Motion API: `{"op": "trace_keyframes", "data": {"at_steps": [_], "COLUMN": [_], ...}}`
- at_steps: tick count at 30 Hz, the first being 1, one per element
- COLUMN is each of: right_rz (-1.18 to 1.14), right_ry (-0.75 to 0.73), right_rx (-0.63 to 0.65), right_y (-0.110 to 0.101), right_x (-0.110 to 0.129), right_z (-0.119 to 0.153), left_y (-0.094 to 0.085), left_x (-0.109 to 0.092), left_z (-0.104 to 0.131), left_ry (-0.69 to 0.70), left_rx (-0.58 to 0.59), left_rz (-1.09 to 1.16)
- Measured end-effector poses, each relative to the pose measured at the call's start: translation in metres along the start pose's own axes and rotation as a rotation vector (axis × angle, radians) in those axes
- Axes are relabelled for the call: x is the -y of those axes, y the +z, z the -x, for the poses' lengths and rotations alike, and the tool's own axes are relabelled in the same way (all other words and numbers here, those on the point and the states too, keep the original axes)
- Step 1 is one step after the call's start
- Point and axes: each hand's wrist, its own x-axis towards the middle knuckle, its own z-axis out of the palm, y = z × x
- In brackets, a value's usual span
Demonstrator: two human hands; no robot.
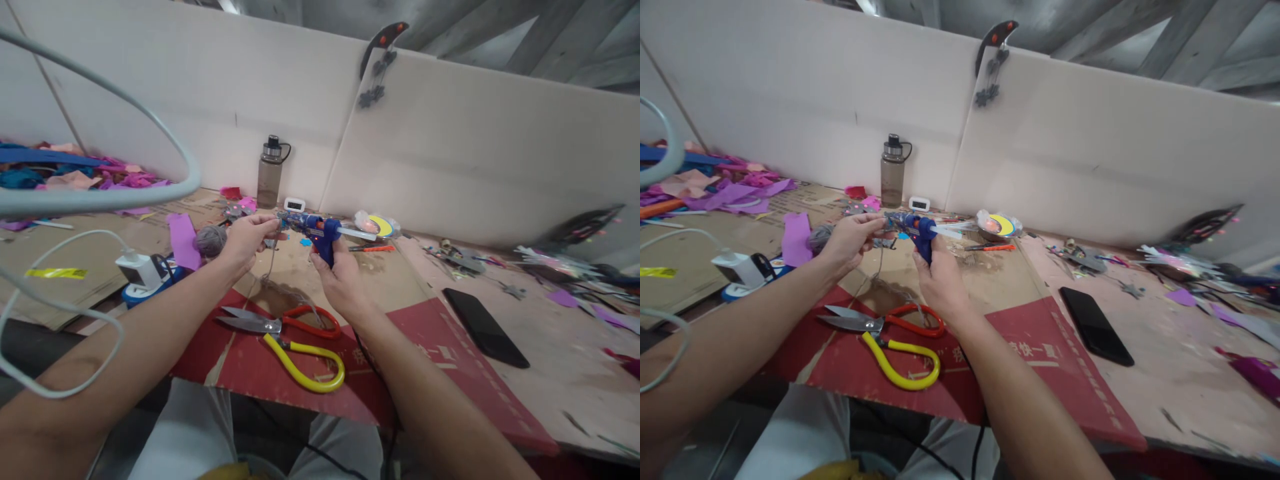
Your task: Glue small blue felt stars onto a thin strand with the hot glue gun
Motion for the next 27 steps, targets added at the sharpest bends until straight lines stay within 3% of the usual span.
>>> {"op": "trace_keyframes", "data": {"at_steps": [27], "right_rz": [0.053], "right_ry": [0.014], "right_rx": [-0.047], "right_y": [0.0009], "right_x": [0.0023], "right_z": [0.0003], "left_y": [-0.0014], "left_x": [0.0012], "left_z": [-0.0006], "left_ry": [0.026], "left_rx": [0.009], "left_rz": [-0.006]}}
